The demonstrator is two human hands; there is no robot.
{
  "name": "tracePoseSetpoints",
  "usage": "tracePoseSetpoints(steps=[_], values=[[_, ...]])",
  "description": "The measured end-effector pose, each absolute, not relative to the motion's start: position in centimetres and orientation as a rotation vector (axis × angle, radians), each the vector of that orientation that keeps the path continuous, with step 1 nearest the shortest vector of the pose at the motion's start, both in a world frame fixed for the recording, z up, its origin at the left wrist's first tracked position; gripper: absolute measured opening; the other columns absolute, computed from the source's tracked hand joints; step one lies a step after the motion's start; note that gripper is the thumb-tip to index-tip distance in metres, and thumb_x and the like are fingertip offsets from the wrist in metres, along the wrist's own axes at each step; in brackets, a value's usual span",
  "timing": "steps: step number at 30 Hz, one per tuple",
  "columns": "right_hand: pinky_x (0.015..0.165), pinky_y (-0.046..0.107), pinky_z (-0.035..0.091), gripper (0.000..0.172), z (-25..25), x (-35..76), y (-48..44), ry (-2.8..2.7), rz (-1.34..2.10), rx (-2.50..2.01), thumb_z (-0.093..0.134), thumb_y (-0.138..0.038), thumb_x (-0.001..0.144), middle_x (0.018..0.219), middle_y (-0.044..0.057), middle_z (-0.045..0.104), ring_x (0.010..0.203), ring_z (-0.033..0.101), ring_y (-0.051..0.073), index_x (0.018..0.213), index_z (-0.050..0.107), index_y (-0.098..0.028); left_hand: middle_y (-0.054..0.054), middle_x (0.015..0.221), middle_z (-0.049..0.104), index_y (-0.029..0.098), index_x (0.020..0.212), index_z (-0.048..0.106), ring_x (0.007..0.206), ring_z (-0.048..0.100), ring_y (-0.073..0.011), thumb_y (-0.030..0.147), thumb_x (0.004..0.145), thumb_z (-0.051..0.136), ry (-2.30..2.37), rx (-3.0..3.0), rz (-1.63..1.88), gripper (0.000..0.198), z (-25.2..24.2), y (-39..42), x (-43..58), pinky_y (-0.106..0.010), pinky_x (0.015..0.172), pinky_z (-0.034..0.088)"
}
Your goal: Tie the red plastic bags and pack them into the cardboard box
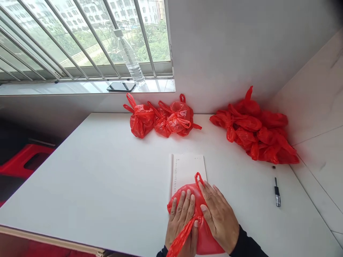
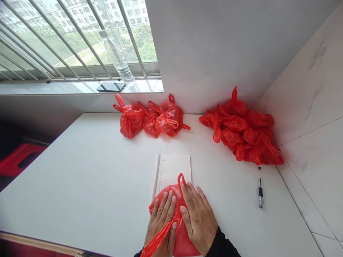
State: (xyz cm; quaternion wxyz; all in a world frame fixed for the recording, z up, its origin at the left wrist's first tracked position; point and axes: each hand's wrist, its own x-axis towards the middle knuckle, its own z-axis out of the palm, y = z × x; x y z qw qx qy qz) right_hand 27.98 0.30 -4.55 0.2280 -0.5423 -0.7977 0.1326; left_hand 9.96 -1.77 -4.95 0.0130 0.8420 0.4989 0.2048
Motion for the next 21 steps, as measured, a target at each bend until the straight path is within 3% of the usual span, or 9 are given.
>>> tracePoseSetpoints(steps=[5,7,9,10,12,13,14,16,21], values=[[0.110,0.052,0.048,0.070,-5.6,27.9,0.0,-2.150,0.339,-1.446,0.041,-0.024,0.100,0.155,0.005,0.045,0.137,0.050,0.030,0.162,0.009,-0.028,-0.011,0.151,0.051,0.013,0.152,0.036,0.150,0.029,-0.0268,0.017,0.093,0.044,1.511,2.712,0.788,0.060,-5.6,-0.9,9.4,-0.045,0.126,0.010],[0.107,0.045,0.052,0.066,-5.3,27.9,-0.2,-2.045,0.373,-1.448,0.042,-0.024,0.101,0.154,0.004,0.046,0.135,0.053,0.028,0.161,0.015,-0.030,-0.009,0.141,0.061,0.017,0.145,0.048,0.145,0.038,-0.0279,0.018,0.092,0.050,1.419,2.731,0.841,0.053,-4.7,-0.2,9.3,-0.046,0.125,0.010],[0.106,0.040,0.053,0.059,-4.5,28.0,-0.5,-1.868,0.442,-1.497,0.042,-0.026,0.102,0.154,0.003,0.048,0.135,0.053,0.026,0.158,0.026,-0.031,-0.003,0.112,0.074,0.023,0.124,0.061,0.123,0.061,-0.0244,0.013,0.091,0.051,1.301,2.715,0.873,0.036,-3.0,0.6,9.3,-0.046,0.124,0.019],[0.106,0.038,0.053,0.056,-4.0,28.1,-0.6,-1.766,0.474,-1.529,0.042,-0.028,0.102,0.154,0.004,0.048,0.136,0.052,0.026,0.157,0.030,-0.031,-0.001,0.093,0.074,0.024,0.110,0.063,0.104,0.068,-0.0209,0.011,0.091,0.048,1.256,2.690,0.888,0.028,-1.9,0.9,9.4,-0.044,0.119,0.030],[0.105,0.037,0.053,0.052,-3.2,28.4,-0.9,-1.582,0.530,-1.582,0.040,-0.032,0.104,0.153,0.005,0.049,0.138,0.050,0.025,0.156,0.033,-0.029,0.001,0.071,0.062,0.023,0.091,0.059,0.071,0.066,-0.0156,0.010,0.093,0.042,1.253,2.595,0.925,0.022,0.5,1.8,9.3,-0.034,0.092,0.053],[0.105,0.037,0.053,0.052,-2.9,28.5,-1.0,-1.511,0.554,-1.604,0.039,-0.034,0.105,0.153,0.005,0.049,0.139,0.048,0.025,0.156,0.031,-0.029,0.001,0.067,0.058,0.023,0.089,0.056,0.061,0.061,-0.0140,0.010,0.095,0.038,1.277,2.547,0.944,0.023,1.8,2.2,9.0,-0.029,0.074,0.055],[0.105,0.038,0.053,0.052,-2.9,28.7,-1.0,-1.454,0.575,-1.628,0.038,-0.037,0.105,0.153,0.005,0.049,0.140,0.047,0.025,0.156,0.030,-0.030,0.001,0.067,0.055,0.023,0.089,0.054,0.056,0.057,-0.0129,0.012,0.097,0.035,1.306,2.477,0.964,0.024,3.0,2.8,8.6,-0.026,0.060,0.052],[0.104,0.041,0.054,0.051,-3.6,28.9,-1.0,-1.378,0.603,-1.683,0.038,-0.040,0.105,0.153,0.006,0.049,0.140,0.048,0.026,0.155,0.031,-0.031,0.001,0.068,0.055,0.023,0.092,0.055,0.052,0.054,-0.0119,0.020,0.101,0.033,1.448,2.210,1.020,0.024,5.2,4.3,7.2,-0.024,0.050,0.045],[0.102,0.040,0.055,0.040,-8.8,28.5,-0.9,-1.343,0.524,-1.650,0.042,-0.036,0.104,0.138,0.009,0.062,0.123,0.063,0.025,0.142,0.046,-0.026,-0.002,0.093,0.067,0.025,0.103,0.055,0.076,0.063,-0.0168,0.049,0.101,0.034,1.905,1.581,1.266,0.032,6.6,10.2,1.3,-0.028,0.067,0.052]])
